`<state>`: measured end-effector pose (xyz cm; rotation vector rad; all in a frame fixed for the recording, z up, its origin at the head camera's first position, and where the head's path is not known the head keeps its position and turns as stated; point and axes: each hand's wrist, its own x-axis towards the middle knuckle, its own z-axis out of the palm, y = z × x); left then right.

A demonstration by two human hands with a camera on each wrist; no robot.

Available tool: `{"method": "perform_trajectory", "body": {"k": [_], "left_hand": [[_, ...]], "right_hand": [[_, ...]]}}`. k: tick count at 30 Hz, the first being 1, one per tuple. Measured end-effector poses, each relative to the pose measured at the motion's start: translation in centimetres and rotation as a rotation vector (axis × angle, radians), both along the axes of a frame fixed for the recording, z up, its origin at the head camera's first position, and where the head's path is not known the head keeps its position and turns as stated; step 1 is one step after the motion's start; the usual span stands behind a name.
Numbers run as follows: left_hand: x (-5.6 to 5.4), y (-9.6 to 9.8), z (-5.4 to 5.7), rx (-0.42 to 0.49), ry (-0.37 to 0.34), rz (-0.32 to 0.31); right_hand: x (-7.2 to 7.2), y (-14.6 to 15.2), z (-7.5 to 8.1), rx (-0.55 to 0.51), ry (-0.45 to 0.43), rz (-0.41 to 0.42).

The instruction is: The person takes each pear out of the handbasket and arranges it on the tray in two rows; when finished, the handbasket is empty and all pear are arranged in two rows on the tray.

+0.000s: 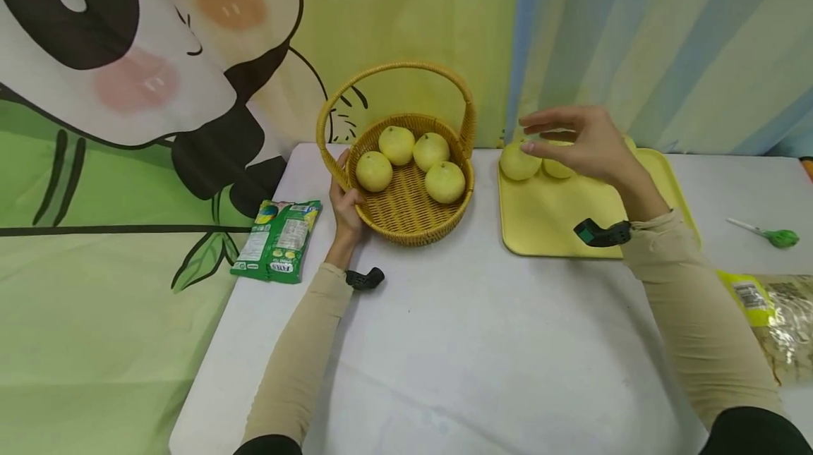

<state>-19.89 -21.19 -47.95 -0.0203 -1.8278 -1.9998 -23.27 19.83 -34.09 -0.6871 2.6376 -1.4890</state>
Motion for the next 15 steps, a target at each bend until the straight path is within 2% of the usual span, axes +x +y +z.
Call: {"method": "perform_trajectory", "body": {"k": [3, 7, 12, 15], "left_hand": [[0.0, -0.1, 0.0, -0.011, 0.001, 0.004], [-0.1, -0.2, 0.0, -0.011, 0.003, 0.007], [-0.4, -0.2, -0.2, -0.012, 0.03, -0.005], [-0.5, -0.2, -0.3, 0.011, 0.048, -0.007]], "right_hand": [[-0.1, -2.9, -0.2, 0.018, -0.027, 0.113], [0.0, -6.9, -0.7, 0.095, -0.016, 0.202], [0.4, -11.2, -1.0, 0.28, 0.083, 0.215], [0.3, -13.0, -1.0, 0.379, 0.111, 0.219]]}}
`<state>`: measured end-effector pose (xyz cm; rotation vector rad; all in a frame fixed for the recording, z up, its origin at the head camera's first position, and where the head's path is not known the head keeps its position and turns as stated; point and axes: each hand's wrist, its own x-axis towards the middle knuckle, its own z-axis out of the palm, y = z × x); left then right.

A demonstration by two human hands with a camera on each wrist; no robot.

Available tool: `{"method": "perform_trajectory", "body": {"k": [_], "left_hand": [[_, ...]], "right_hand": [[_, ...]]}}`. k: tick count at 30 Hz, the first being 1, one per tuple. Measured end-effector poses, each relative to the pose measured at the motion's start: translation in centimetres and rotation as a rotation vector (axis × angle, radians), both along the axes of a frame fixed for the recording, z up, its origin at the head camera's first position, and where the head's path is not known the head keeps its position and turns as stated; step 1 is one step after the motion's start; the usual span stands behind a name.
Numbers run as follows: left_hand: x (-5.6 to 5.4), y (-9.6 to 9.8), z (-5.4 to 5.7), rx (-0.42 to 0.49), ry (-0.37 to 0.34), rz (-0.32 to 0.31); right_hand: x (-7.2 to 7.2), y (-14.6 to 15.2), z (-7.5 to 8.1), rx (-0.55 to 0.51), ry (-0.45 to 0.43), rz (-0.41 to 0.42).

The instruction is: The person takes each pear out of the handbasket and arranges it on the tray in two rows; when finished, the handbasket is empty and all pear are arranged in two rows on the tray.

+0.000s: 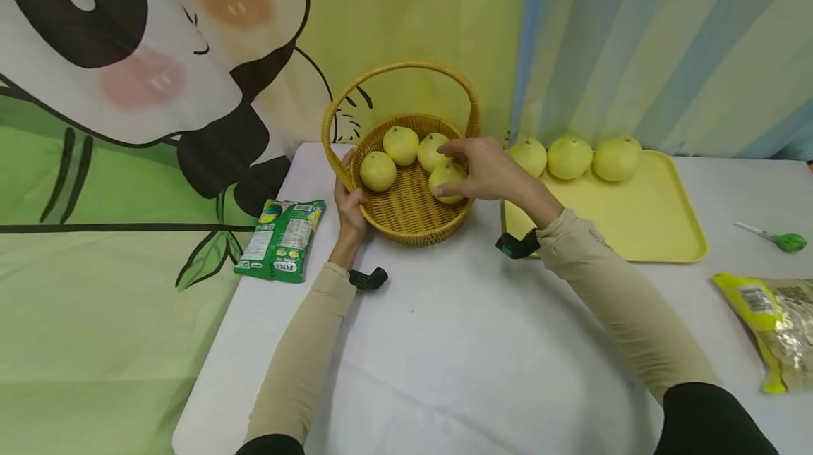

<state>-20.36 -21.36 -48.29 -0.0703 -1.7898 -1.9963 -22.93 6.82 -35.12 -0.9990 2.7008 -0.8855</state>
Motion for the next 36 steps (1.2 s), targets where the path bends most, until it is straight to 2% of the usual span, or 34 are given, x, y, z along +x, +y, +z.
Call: {"method": "perform_trajectory", "body": {"k": [4, 10, 14, 18, 25, 31, 36], "left_hand": [[0.0, 0.2, 0.0, 0.011, 0.005, 0.006], [0.1, 0.3, 0.1, -0.032, -0.01, 0.008], [0.1, 0.2, 0.1, -0.05, -0.021, 0.006], [0.3, 0.1, 0.1, -0.046, -0.022, 0.003], [0.2, 0.1, 0.3, -0.061, -0.02, 0.015], [0.2, 0.0, 0.2, -0.037, -0.038, 0.015], [0.5, 0.0, 0.1, -0.034, -0.044, 0.008]], "right_hand": [[-0.3, -1.4, 0.1, 0.1, -0.037, 0.016], [-0.9, -2.4, 0.9, 0.22, -0.165, 0.062], [-1.6, -3.1, 1.3, 0.276, -0.209, 0.098], [-2.2, -3.5, 1.3, 0.315, -0.256, 0.095], [-3.1, -3.9, 0.9, 0.34, -0.305, 0.049], [-3.1, -4.1, 0.5, 0.38, -0.361, 0.075], [-3.0, -4.0, -0.4, 0.313, -0.381, 0.087]]}}
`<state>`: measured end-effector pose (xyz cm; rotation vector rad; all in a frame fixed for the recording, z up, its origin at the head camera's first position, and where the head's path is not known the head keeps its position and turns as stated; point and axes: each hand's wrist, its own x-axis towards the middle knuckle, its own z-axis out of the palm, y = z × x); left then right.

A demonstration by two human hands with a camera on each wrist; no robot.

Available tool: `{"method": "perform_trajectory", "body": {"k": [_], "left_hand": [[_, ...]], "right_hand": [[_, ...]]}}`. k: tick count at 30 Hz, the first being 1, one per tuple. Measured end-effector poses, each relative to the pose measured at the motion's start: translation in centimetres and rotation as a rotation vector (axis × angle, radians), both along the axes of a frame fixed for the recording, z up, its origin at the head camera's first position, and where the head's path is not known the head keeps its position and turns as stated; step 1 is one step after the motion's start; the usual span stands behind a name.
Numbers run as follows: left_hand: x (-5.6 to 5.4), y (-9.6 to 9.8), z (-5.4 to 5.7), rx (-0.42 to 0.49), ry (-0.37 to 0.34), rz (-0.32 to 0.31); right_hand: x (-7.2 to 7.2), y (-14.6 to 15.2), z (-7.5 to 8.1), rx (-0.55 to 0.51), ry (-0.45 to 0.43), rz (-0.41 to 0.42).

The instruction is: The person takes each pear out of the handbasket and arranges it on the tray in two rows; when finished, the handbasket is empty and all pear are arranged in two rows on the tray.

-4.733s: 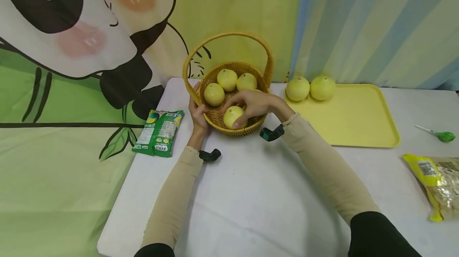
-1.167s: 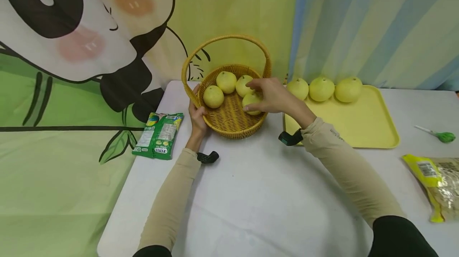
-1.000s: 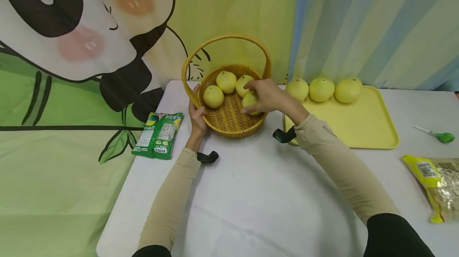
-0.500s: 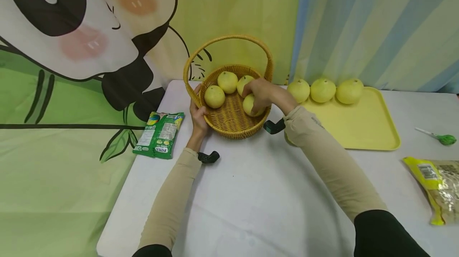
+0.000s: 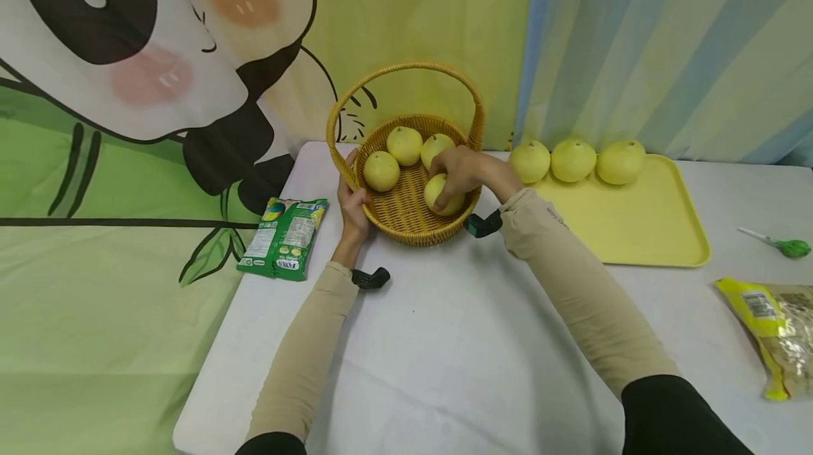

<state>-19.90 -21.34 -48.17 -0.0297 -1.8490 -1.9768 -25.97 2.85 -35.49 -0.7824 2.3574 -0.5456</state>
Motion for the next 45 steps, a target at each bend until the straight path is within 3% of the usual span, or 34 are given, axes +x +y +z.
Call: {"method": "perform_trajectory", "body": {"k": [6, 12, 19, 24, 29, 36, 45], "left_hand": [[0.0, 0.1, -0.1, 0.015, 0.006, -0.004], [0.0, 0.2, 0.1, -0.004, -0.004, 0.021], [-0.1, 0.1, 0.0, -0.004, -0.011, 0.033], [-0.1, 0.1, 0.1, 0.009, -0.009, 0.018], [0.0, 0.2, 0.1, 0.017, -0.012, 0.015], [0.0, 0.3, 0.0, 0.008, -0.004, 0.019], [-0.2, 0.2, -0.2, 0.031, 0.012, -0.009]], "right_hand": [[0.3, 0.8, -1.1, -0.204, 0.005, -0.018], [1.0, 2.7, -1.5, -0.482, 0.051, -0.055], [2.7, 6.5, -1.2, -0.789, -0.026, -0.152], [3.7, 10.0, -1.0, -0.841, -0.02, -0.185], [4.0, 14.2, -2.0, -0.894, -0.021, -0.216], [4.0, 20.5, -2.6, -0.928, 0.001, -0.344], [4.2, 28.0, -2.1, -1.137, -0.073, -0.491]]}}
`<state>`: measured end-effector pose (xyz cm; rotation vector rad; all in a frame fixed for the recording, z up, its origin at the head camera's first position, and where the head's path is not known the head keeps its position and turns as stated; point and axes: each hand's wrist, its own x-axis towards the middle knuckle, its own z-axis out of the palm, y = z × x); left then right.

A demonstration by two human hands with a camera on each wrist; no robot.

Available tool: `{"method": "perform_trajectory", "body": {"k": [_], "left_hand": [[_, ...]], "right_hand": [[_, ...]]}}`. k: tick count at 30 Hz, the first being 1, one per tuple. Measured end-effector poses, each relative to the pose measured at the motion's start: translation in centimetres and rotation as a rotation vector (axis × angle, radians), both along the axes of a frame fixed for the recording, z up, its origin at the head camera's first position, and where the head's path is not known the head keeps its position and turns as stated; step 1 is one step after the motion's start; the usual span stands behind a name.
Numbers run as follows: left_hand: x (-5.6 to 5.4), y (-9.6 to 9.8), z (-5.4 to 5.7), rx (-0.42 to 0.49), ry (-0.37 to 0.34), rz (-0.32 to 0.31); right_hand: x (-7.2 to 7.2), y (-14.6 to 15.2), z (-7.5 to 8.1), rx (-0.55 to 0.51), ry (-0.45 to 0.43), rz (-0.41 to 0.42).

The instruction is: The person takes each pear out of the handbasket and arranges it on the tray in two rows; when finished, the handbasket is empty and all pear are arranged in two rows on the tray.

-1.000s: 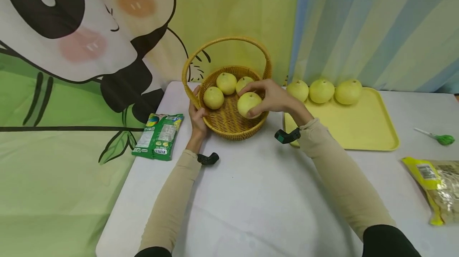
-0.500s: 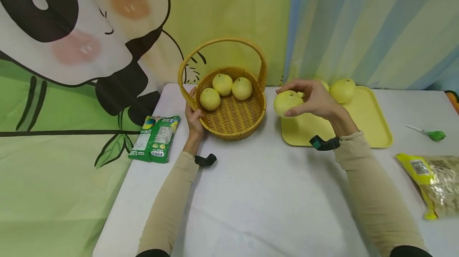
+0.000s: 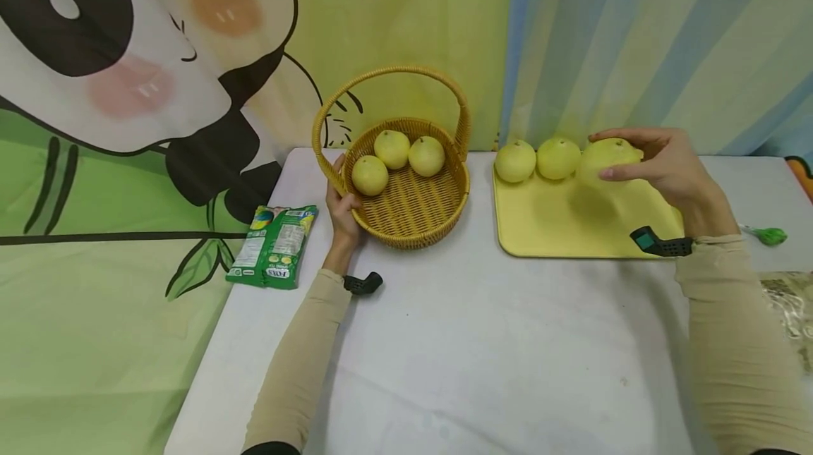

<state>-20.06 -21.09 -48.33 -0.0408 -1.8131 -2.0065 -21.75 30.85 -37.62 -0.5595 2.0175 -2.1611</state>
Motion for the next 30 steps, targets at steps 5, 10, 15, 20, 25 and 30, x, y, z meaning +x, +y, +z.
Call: {"method": "perform_trajectory", "body": {"k": [5, 10, 15, 20, 25, 30], "left_hand": [[0.0, 0.1, 0.0, -0.019, -0.017, 0.022], [0.2, 0.0, 0.0, -0.017, -0.027, 0.042], [0.4, -0.3, -0.1, -0.008, -0.026, 0.048], [0.4, -0.3, 0.0, 0.013, -0.017, 0.024], [0.3, -0.1, -0.1, 0.026, -0.01, 0.015], [0.3, 0.2, 0.0, 0.017, -0.001, 0.012]], "right_hand": [[-0.6, 3.4, 0.3, 0.02, -0.061, -0.136], [-1.3, 5.6, 0.0, 0.231, -0.123, -0.305], [-2.0, 7.0, -1.0, 0.359, -0.193, -0.402], [-2.4, 8.4, -2.4, 0.34, -0.272, -0.431], [-2.6, 9.4, -3.6, 0.422, -0.324, -0.406], [-2.7, 9.5, -4.2, 0.552, -0.321, -0.378]]}}
